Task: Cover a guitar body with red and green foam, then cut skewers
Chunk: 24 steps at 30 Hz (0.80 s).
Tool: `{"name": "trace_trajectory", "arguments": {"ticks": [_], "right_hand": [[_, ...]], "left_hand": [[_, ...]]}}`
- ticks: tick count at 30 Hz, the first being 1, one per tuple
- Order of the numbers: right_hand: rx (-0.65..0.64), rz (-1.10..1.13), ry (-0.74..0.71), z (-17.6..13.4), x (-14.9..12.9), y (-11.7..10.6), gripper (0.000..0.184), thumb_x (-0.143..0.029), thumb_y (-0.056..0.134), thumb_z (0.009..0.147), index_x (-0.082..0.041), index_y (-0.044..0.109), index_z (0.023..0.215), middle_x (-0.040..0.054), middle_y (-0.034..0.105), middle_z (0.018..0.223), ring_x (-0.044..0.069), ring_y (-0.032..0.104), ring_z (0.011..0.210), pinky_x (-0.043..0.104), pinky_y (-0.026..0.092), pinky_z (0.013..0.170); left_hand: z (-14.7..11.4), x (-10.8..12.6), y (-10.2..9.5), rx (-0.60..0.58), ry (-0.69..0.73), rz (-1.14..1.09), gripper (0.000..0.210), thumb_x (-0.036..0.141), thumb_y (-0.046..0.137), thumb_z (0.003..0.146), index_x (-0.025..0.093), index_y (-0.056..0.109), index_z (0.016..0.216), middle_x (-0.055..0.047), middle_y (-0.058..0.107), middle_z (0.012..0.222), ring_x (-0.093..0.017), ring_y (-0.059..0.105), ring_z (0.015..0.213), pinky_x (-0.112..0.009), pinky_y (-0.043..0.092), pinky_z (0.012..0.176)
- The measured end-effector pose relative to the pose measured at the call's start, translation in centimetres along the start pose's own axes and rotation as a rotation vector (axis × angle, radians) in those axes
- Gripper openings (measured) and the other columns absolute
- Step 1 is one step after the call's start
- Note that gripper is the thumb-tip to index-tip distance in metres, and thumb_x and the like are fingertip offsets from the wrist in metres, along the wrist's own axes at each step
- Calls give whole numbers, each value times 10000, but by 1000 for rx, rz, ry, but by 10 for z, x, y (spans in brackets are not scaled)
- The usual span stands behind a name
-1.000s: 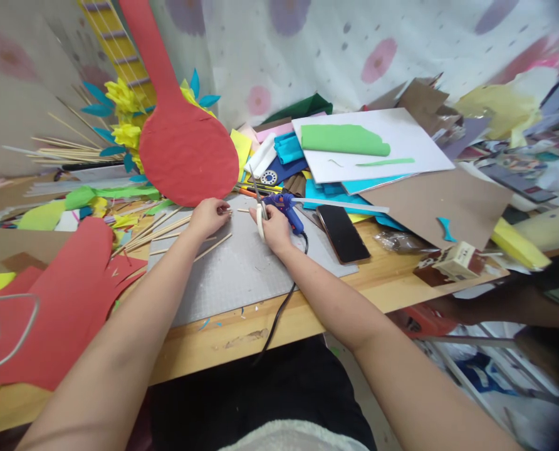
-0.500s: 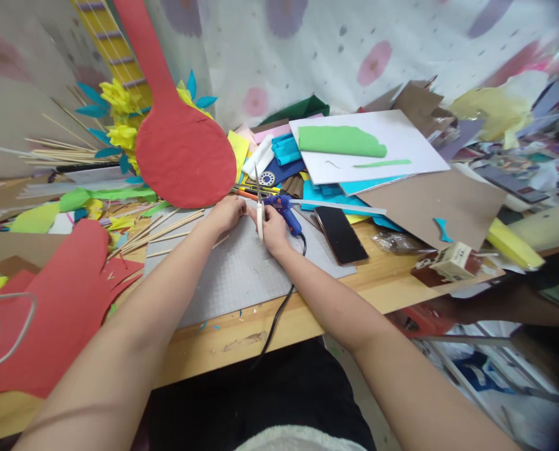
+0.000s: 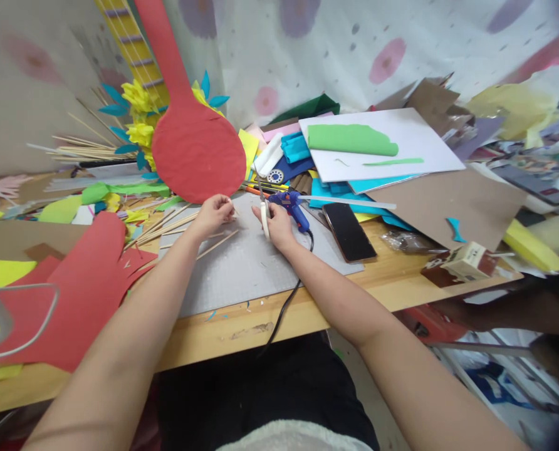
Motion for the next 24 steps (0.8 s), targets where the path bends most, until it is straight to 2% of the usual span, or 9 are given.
{"name": "trace_trajectory", "arguments": {"ticks": [4, 9, 12, 15, 19, 24], "right_hand": [[-28, -130, -28, -2, -4, 2, 410, -607, 472, 767, -211, 460, 658, -23, 503, 636, 130, 464, 628, 243, 324, 578], [-100, -266, -44, -2, -7, 5, 254, -466, 503, 789, -216, 494, 744, 5, 564, 734, 166, 514, 695, 265, 349, 619], [-173, -341, -95, -2, -11, 7, 151, -356, 510, 774, -221, 495, 841, 28, 591, 825, 186, 535, 743, 282, 377, 657], [-290, -370, -246, -5, -20, 14, 160, -282, 509, 750, -215, 483, 894, 54, 598, 920, 193, 541, 816, 293, 401, 715], [-353, -489, -385, -12, -27, 22, 145, -276, 492, 767, -197, 491, 888, 85, 602, 951, 206, 526, 856, 311, 393, 754], [-376, -593, -437, -20, -34, 32, 179, -331, 502, 791, -176, 517, 882, 99, 625, 932, 210, 522, 837, 297, 354, 713]], "left_hand": [[-41, -22, 1, -40, -162, -422, 132, 166, 609, 680, 161, 480, 707, 29, 585, 605, -61, 533, 522, -207, 465, 596], [-61, -14, -6, 1, -103, -632, 203, 148, 679, 701, 171, 525, 832, 8, 665, 724, -76, 615, 631, -234, 525, 705], [-61, -15, -10, 41, -125, -694, 107, 156, 634, 773, 159, 544, 831, -8, 677, 749, -76, 637, 665, -217, 531, 719], [-59, -20, -9, 65, -176, -720, 24, 147, 568, 829, 145, 550, 813, -17, 672, 718, -74, 634, 640, -213, 537, 698], [-59, -23, -6, 54, -193, -722, 45, 137, 527, 851, 148, 531, 807, -5, 651, 674, -74, 612, 583, -240, 546, 683], [-57, -25, 0, 2, -185, -692, 33, 138, 506, 854, 157, 505, 826, 6, 628, 661, -87, 615, 606, -311, 548, 767]]}}
Point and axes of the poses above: each hand's wrist, its own z-axis towards the middle knuckle, its own y-axis out of the palm, x = y × z, the point moved 8 cm from there along z, towards the middle knuckle
